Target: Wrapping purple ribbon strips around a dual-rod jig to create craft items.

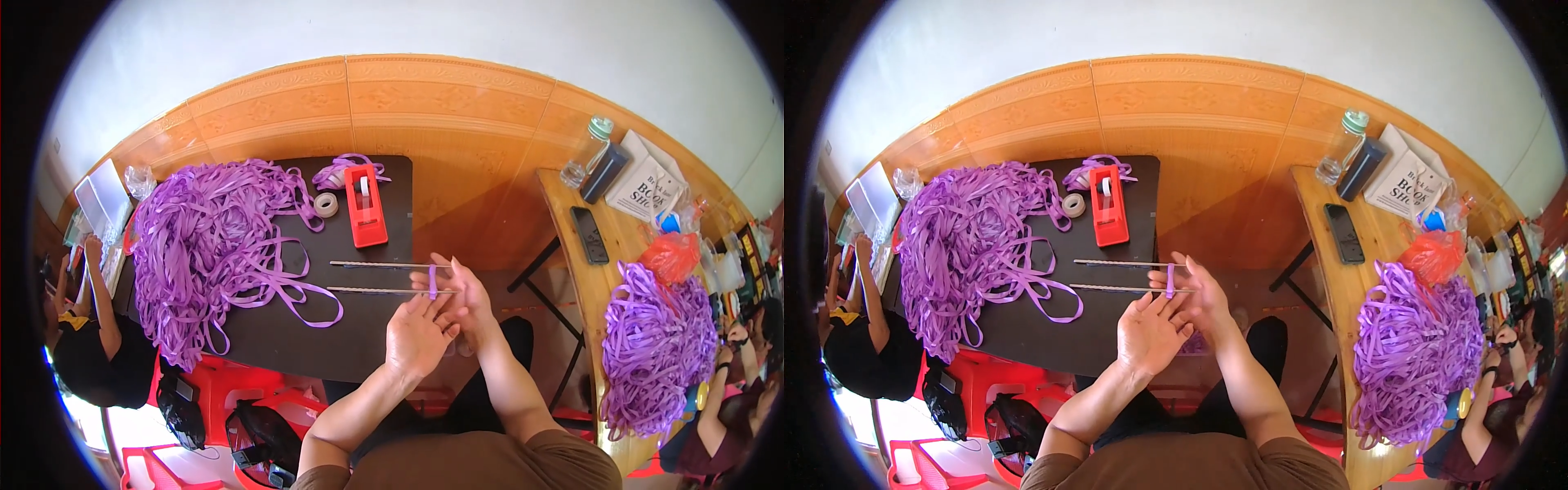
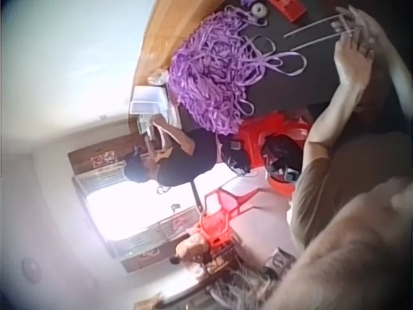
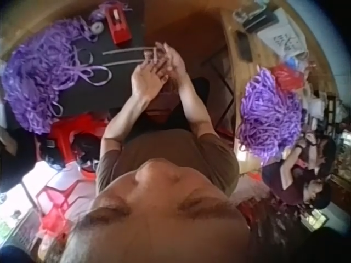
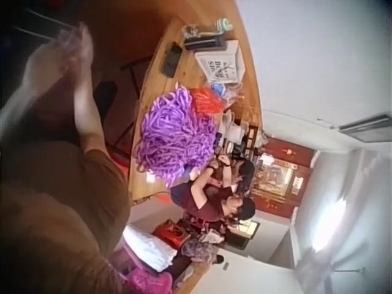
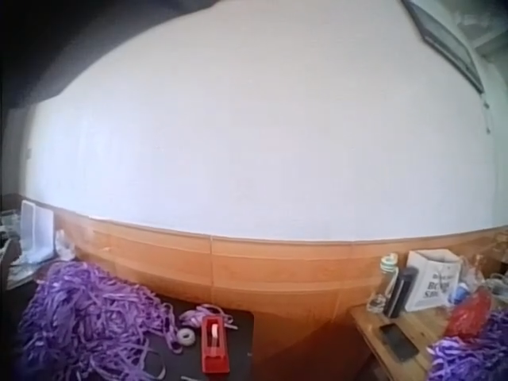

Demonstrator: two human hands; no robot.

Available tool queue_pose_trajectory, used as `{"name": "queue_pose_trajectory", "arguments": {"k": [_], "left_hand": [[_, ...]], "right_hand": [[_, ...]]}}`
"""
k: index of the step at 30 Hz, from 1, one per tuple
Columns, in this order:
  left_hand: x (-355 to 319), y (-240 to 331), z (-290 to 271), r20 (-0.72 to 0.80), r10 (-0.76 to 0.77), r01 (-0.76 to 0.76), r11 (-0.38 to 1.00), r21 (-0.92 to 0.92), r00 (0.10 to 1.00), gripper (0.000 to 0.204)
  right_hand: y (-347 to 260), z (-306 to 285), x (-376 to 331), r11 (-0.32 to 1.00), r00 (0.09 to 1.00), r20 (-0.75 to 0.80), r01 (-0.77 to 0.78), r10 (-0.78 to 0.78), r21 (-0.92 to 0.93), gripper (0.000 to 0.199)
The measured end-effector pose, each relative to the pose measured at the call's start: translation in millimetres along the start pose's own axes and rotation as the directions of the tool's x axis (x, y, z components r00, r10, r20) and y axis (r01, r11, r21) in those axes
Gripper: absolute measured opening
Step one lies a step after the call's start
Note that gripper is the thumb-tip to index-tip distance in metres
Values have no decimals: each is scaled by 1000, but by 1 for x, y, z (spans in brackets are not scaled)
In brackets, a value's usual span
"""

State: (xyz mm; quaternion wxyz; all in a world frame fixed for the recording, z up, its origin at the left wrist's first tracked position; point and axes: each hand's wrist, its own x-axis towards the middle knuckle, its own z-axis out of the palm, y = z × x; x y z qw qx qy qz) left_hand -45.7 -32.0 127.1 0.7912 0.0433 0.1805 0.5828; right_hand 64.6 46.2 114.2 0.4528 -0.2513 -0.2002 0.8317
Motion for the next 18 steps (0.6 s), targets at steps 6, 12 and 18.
{"name": "queue_pose_trajectory", "arguments": {"k": [6,12,18], "left_hand": [[-2,1,5,-8,-1,1,1000,8,1000,40],[0,0,2,-26,9,-10,999,-37,1000,36],[1,-2,0,-46,18,-18,1000,-17,999,36]], "right_hand": [[6,-18,-13,585,735,-29,514,-678,-627,41],[-11,22,-4,188,805,246,400,-540,-897,45],[-8,9,11,204,828,263,405,-495,-891,46]]}}
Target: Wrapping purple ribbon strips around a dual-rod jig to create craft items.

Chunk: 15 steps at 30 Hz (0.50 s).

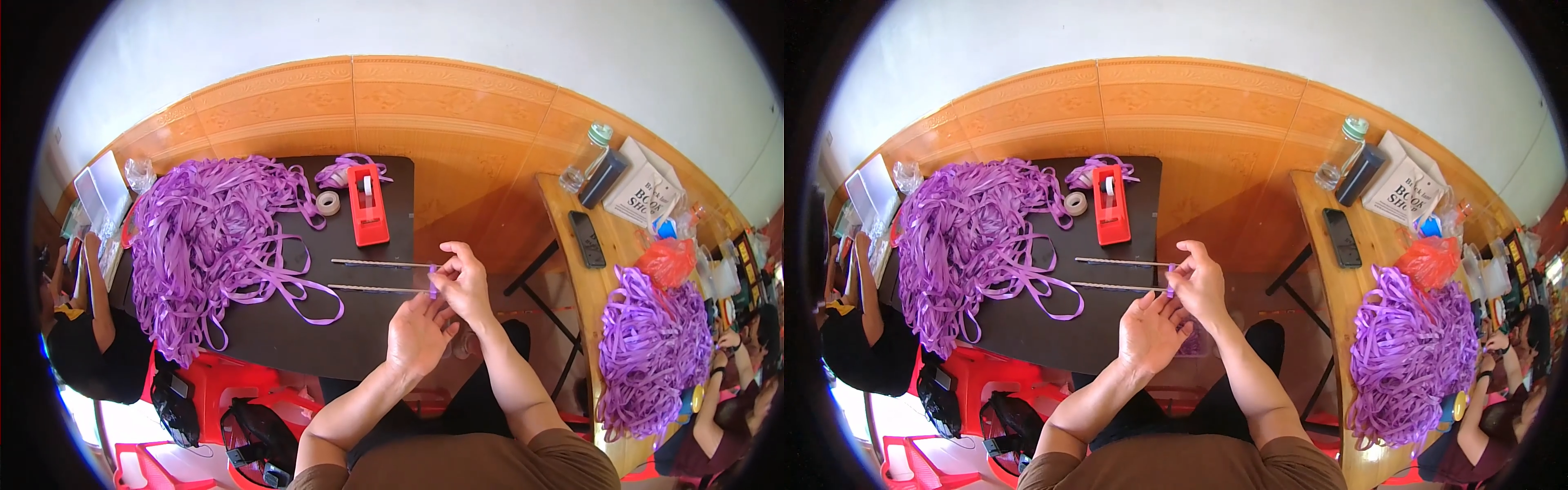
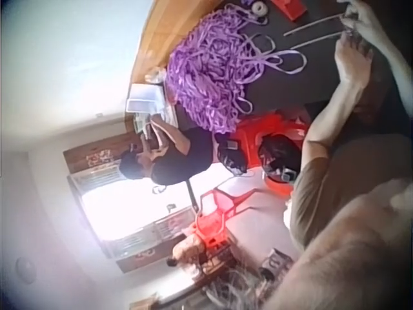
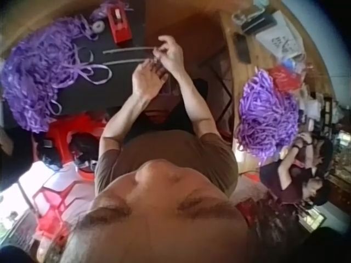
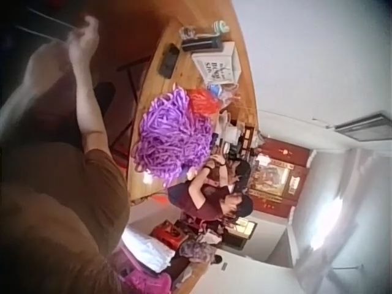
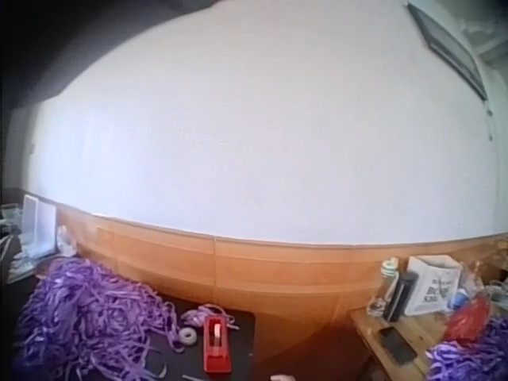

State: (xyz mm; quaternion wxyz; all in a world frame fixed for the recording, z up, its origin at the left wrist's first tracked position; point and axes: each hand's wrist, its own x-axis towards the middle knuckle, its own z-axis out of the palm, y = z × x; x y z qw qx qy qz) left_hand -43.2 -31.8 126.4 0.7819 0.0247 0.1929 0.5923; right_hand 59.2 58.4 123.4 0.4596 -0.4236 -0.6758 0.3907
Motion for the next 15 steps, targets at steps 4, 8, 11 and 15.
{"name": "queue_pose_trajectory", "arguments": {"k": [4,8,11,15], "left_hand": [[2,-1,-4,20,6,-7,1000,12,1000,36],[0,0,1,24,8,-9,999,49,1000,49],[0,1,0,18,2,-3,999,50,1000,49],[-1,0,1,6,-2,1,998,62,1000,49]], "right_hand": [[5,1,-3,998,998,-43,-42,45,49,43],[11,1,-4,997,997,-71,3,3,79,39],[16,0,-6,996,997,-74,-16,23,91,36],[20,0,-9,978,994,-75,-57,73,200,34]]}}
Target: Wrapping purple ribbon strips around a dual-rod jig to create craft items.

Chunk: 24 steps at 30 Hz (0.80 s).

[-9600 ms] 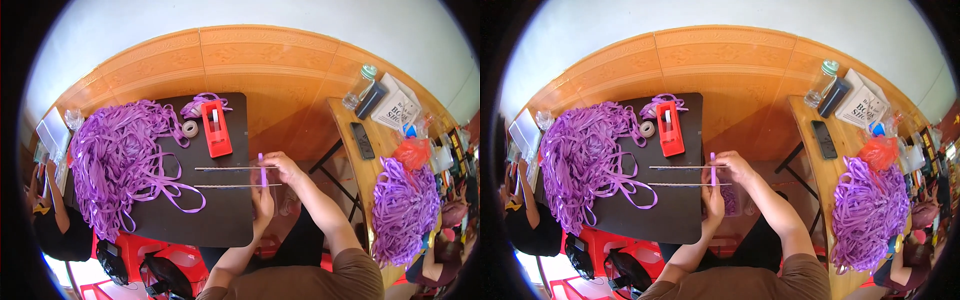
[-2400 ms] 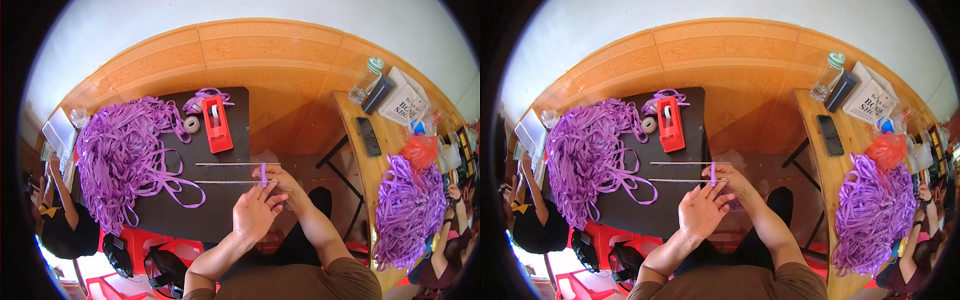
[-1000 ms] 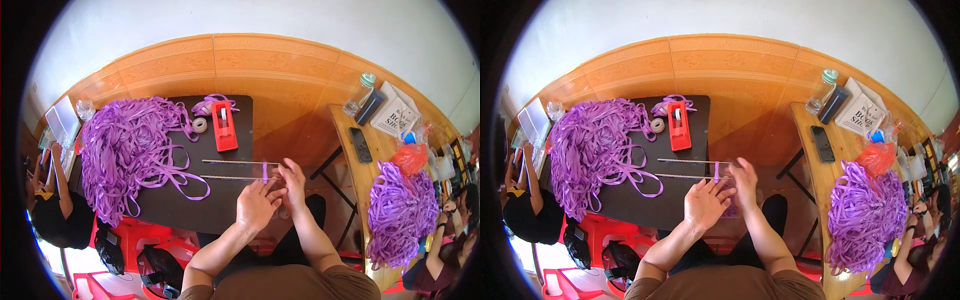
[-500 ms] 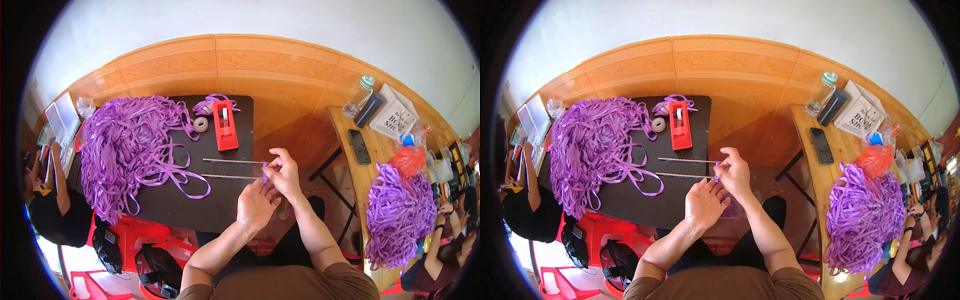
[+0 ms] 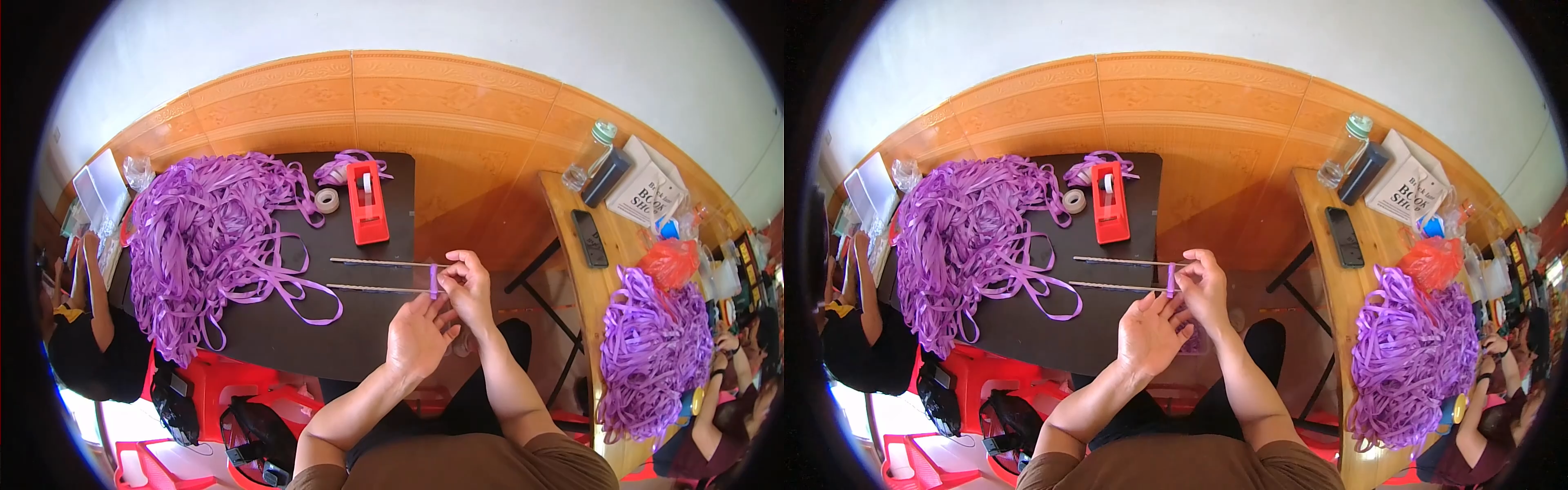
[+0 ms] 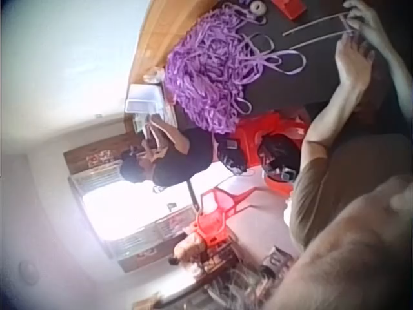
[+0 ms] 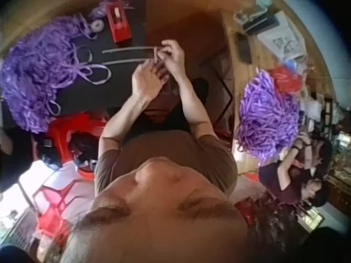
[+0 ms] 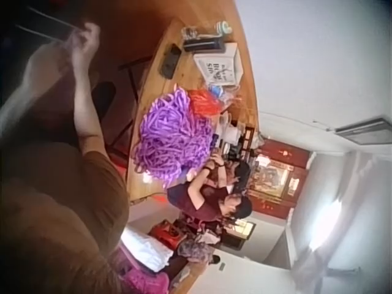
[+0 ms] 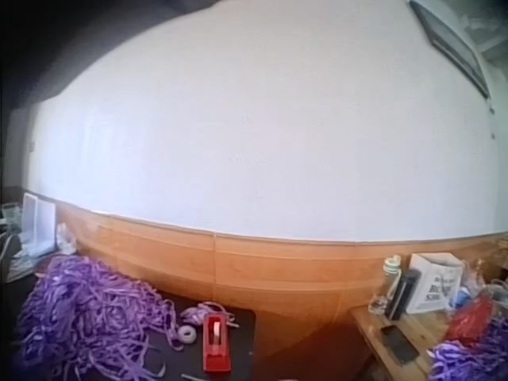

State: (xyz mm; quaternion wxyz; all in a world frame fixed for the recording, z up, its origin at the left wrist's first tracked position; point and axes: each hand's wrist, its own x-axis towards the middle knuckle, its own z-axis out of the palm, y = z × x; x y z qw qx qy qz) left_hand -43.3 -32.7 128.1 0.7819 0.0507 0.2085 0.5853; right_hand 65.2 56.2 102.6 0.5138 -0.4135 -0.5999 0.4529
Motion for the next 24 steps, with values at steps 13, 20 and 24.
{"name": "queue_pose_trajectory", "arguments": {"k": [13,20,24], "left_hand": [[2,0,-2,20,3,-3,1000,-9,1000,47],[-5,-7,4,-67,82,-70,982,177,994,42],[-7,-7,10,-102,106,-76,962,264,989,43]], "right_hand": [[16,-4,-1,995,957,-280,54,-76,-84,33],[11,-11,37,906,940,226,-315,256,284,16],[15,-10,42,926,910,369,-290,189,242,11]]}}
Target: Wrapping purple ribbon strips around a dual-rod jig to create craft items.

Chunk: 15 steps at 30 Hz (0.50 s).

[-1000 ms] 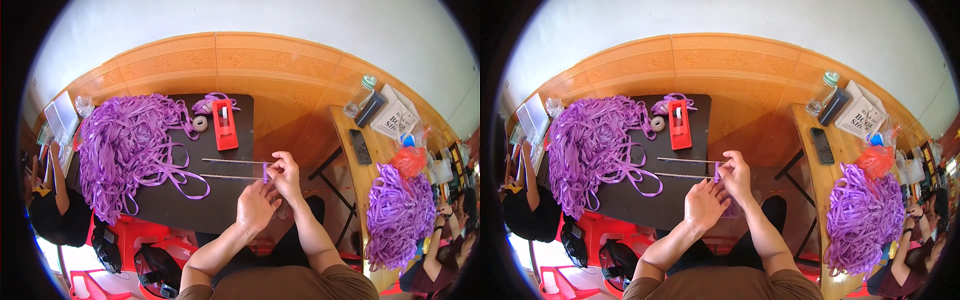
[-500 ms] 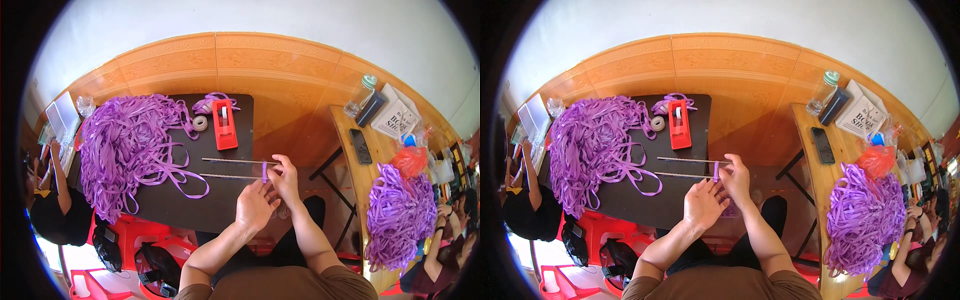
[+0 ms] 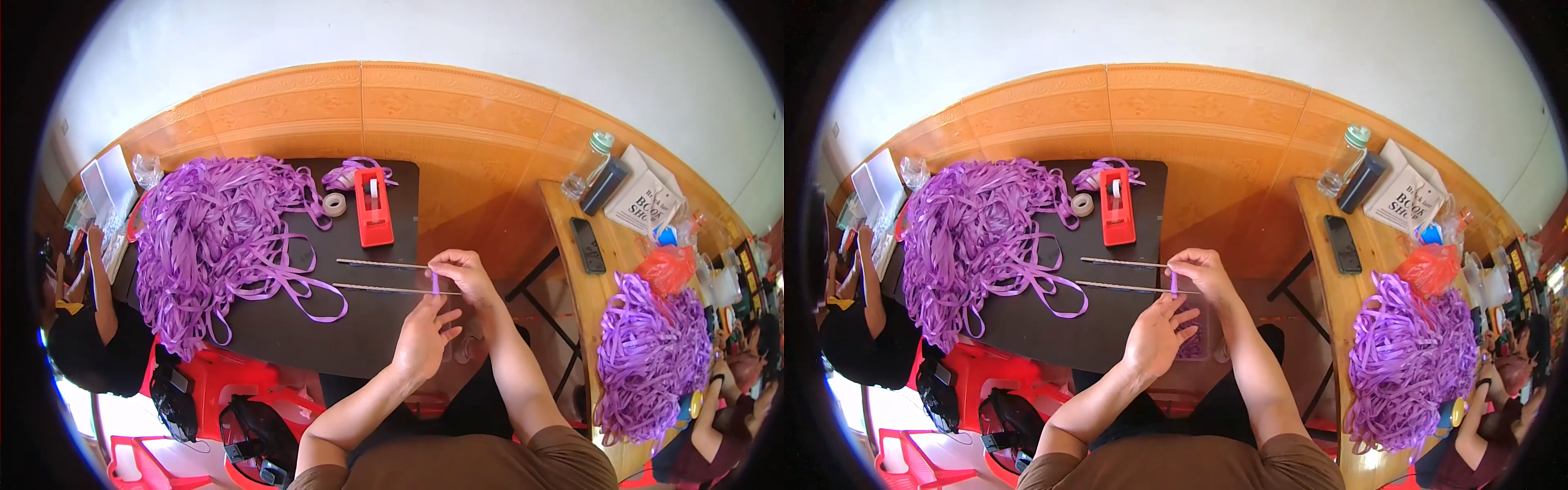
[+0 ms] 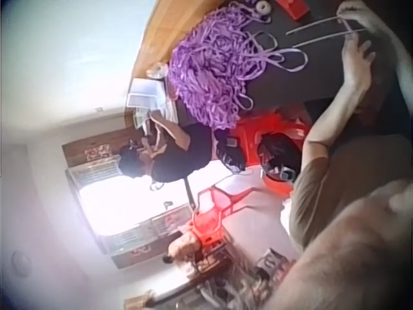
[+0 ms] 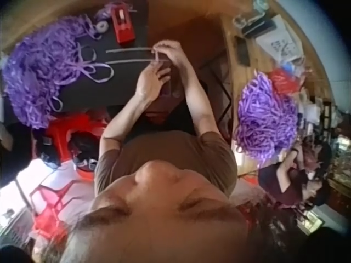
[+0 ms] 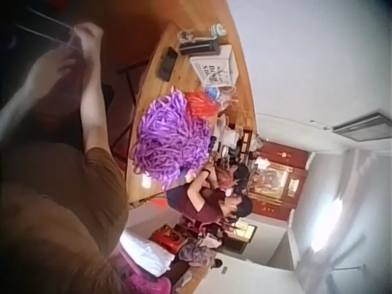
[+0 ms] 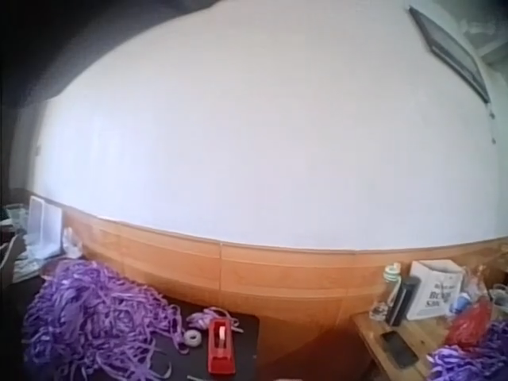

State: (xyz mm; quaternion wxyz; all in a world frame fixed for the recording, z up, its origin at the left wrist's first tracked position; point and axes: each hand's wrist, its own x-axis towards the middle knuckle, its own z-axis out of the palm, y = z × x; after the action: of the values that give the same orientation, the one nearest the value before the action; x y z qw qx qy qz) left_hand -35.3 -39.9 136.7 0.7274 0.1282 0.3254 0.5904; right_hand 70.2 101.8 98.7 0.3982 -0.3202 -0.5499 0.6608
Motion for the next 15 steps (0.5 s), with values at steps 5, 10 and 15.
{"name": "queue_pose_trajectory", "arguments": {"k": [5,10,15], "left_hand": [[1,-4,13,5,-8,8,999,39,1000,43],[8,-12,16,79,-104,97,991,87,991,46],[-24,-25,12,280,-115,10,936,351,953,42]], "right_hand": [[1,-12,3,999,999,22,33,-33,-27,6],[-7,-30,-10,999,1000,-30,-2,1,-46,5],[19,-52,-24,990,993,-119,-14,-3,-142,4]]}}
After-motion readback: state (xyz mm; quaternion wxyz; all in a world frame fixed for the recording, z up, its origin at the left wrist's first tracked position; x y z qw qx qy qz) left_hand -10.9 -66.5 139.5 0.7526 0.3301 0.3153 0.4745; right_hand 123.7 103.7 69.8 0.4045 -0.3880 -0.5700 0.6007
